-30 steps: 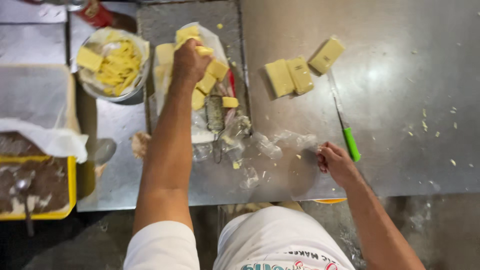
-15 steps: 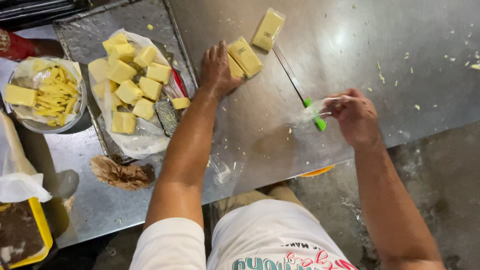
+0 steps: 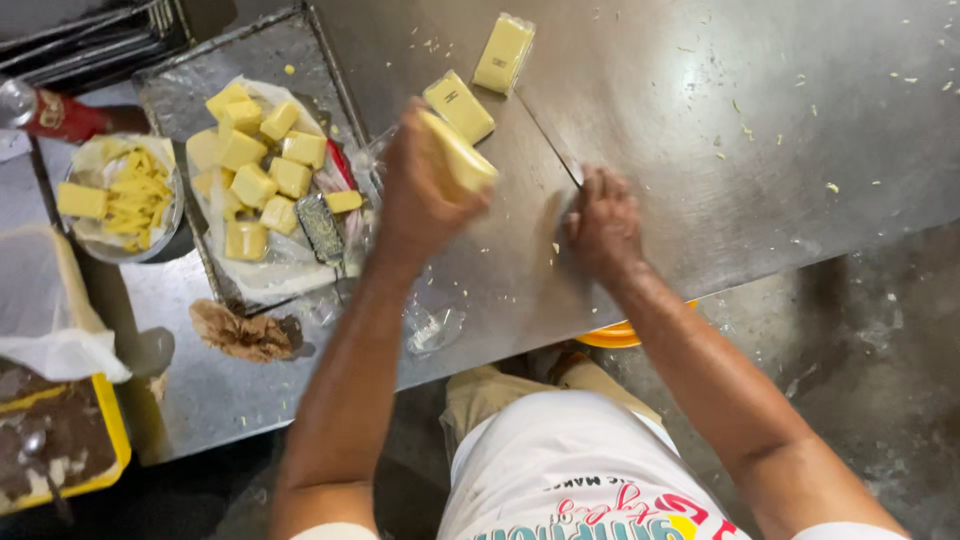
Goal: The person unwraps blocks of cheese by slicing the packaging with a knife and peeling it off by hand. The person places the unwrapped cheese blocks onto a tray and balls up the discarded plastic wrappers by hand.
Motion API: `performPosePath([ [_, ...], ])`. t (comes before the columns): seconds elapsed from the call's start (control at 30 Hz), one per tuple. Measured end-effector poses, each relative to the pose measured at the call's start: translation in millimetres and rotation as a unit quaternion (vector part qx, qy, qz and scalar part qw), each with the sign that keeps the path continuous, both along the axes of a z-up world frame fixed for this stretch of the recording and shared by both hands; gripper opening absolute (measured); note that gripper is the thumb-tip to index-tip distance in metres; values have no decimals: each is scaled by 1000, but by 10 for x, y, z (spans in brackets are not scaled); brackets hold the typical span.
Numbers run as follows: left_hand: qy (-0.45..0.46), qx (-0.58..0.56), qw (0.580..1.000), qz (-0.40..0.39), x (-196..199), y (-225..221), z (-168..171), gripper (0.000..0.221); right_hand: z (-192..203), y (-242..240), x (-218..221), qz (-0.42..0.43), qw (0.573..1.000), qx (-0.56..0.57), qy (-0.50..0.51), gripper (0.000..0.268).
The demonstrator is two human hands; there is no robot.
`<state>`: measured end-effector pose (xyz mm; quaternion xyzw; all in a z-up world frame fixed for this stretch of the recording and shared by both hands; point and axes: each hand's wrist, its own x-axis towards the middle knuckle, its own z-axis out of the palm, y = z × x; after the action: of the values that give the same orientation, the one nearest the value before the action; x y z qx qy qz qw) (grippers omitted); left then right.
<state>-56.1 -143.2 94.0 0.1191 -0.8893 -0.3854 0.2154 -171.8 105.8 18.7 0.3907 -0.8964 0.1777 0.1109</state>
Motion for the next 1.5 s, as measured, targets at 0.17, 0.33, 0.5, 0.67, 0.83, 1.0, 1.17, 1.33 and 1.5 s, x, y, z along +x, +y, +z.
performPosePath([
  [0.17, -93, -114, 980, -132, 30, 1250, -598, 109, -629, 487, -411, -94, 969, 122, -191, 36],
  [0.33, -145, -307, 908, -248, -53, 1270, -964, 112, -466, 1296, -298, -122, 949, -11, -289, 19],
  [0.5, -270, 7, 956, -116, 34, 1365, -829, 112, 38, 1696, 429, -121, 941, -58, -311, 20],
  [0.67, -151, -137, 978, -48, -84, 1559, -1110, 84, 111, 1698, 809, -73, 947, 10, -312, 19],
  [0.83, -89, -68, 990, -82, 32, 1422, -1029, 87, 116, 1628, 954, -38, 973, 52, -223, 21],
  [1.0, -77, -51, 995, -50, 33, 1518, -937, 69, 123, 1519, 979, -36, 967, 60, -245, 22],
  [1.17, -89, -73, 993, -30, 22, 1559, -914, 64, 134, 1468, 991, -20, 966, 49, -251, 22],
  [1.33, -117, -137, 982, -53, -19, 1578, -953, 78, 157, 1507, 940, -35, 964, 19, -263, 20],
  [1.5, -291, 542, 787, 53, -223, 1341, -1063, 57, 233, 1583, 845, -42, 962, -4, -271, 20],
])
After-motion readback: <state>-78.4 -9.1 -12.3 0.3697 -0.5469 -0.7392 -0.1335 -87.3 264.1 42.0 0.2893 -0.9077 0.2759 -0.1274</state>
